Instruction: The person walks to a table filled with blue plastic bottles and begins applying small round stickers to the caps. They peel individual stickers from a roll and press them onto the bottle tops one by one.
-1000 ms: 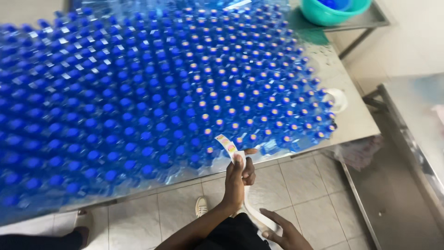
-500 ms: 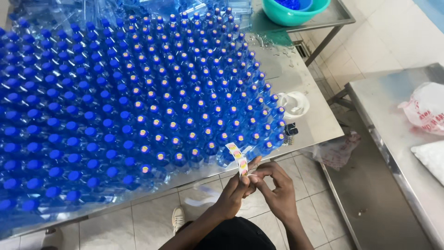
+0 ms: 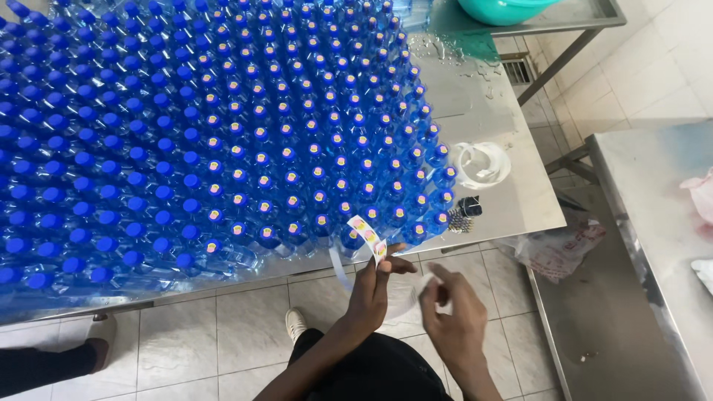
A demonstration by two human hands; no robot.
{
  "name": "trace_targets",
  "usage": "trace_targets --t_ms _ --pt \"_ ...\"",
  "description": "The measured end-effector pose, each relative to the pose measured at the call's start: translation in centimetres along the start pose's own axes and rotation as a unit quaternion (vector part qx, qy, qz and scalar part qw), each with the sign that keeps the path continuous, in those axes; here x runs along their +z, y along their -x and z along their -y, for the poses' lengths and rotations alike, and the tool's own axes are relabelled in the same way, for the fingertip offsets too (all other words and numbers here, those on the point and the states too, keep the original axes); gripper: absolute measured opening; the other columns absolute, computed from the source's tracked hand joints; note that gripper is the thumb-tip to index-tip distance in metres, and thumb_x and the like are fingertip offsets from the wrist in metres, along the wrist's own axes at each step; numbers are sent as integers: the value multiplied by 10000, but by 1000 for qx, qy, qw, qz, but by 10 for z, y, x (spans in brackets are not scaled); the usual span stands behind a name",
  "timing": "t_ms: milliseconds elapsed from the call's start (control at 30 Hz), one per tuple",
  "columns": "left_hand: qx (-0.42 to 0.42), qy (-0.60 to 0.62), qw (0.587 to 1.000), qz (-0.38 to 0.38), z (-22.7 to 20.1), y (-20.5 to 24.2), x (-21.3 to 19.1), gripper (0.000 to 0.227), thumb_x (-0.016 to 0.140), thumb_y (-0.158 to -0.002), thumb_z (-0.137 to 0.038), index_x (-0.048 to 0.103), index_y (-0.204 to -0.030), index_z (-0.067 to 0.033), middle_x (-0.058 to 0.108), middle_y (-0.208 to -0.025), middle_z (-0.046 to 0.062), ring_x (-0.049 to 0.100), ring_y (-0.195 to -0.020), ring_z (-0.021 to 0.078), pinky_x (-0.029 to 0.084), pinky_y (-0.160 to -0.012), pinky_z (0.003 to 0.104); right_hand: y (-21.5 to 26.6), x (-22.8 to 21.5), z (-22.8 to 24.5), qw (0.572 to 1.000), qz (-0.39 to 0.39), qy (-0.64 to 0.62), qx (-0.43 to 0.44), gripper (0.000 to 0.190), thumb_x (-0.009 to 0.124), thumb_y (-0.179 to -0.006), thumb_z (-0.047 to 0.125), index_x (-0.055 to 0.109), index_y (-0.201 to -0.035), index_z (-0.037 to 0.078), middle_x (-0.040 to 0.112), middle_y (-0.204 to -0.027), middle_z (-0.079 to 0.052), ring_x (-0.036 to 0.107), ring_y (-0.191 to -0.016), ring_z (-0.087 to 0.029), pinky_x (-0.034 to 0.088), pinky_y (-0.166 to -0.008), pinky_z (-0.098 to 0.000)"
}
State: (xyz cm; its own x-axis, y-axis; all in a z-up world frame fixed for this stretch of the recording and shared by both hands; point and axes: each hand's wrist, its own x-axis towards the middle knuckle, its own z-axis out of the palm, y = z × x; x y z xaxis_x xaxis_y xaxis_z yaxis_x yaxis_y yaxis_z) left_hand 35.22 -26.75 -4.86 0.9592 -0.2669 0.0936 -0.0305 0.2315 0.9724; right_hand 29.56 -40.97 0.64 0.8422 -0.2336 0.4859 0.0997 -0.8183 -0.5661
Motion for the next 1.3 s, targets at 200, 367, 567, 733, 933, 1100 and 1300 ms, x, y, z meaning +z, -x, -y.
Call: trace_targets --t_ms 200,367,567,733,933,1100,1300 --pt "-18 82 995 48 19 5 9 501 391 -1171 -404 660 -1368 -31 725 -1188 84 709 -1158 191 582 -1031 331 -10 18 17 997 22 -20 -71 138 710 -1040 89 752 -1171 69 800 -1032 -21 730 -728 -124 619 -675 -289" --pt "-99 126 981 108 7 2 -15 519 376 -1191 -456 391 -768 -157 304 -595 -22 268 -521 81 237 -528 273 -24 -13 19 959 223 -173 12 409 552 -1101 183 663 -1484 91 841 -1094 -81 823 -943 -173 627 -868 -302" --pt "-93 73 955 274 -43 -2 -42 491 306 -1181 -519 511 -950 -137 345 -581 -35 256 -513 75 282 -562 262 -38 -17 26 964 157 -174 -122 114 799 -961 127 793 -1067 86 747 -964 -48 708 -821 -160 588 -750 -282" --pt "-121 40 948 292 -54 1 -60 538 318 -1190 -485 475 -827 -121 427 -631 -3 372 -554 96 365 -638 270 -44 -14 48 964 157 -213 -37 51 815 -942 132 798 -951 85 773 -1037 -61 737 -893 -156 586 -729 -261" --pt "-151 36 930 333 -59 3 -77 584 303 -1142 -579 565 -1136 -57 544 -746 19 483 -594 97 428 -604 257 -52 -7 53 934 205 -282 75 42 819 -929 129 826 -951 93 816 -1210 -90 772 -1003 -168 628 -802 -277" --pt "-172 35 914 365 -59 5 -82 675 314 -1130 -601 640 -1353 -54 519 -790 -27 449 -634 62 396 -604 240 -50 4 52 884 231 -375 157 46 833 -926 23 788 -932 22 756 -924 -98 660 -701 -168 563 -584 -280" --pt "-182 112 927 308 -44 8 -80 653 357 -1132 -586 653 -1376 -57 511 -731 20 382 -552 87 346 -542 222 -43 13 50 897 182 -353 195 159 864 -897 40 831 -1051 16 781 -882 -92 681 -658 -169 583 -577 -289"
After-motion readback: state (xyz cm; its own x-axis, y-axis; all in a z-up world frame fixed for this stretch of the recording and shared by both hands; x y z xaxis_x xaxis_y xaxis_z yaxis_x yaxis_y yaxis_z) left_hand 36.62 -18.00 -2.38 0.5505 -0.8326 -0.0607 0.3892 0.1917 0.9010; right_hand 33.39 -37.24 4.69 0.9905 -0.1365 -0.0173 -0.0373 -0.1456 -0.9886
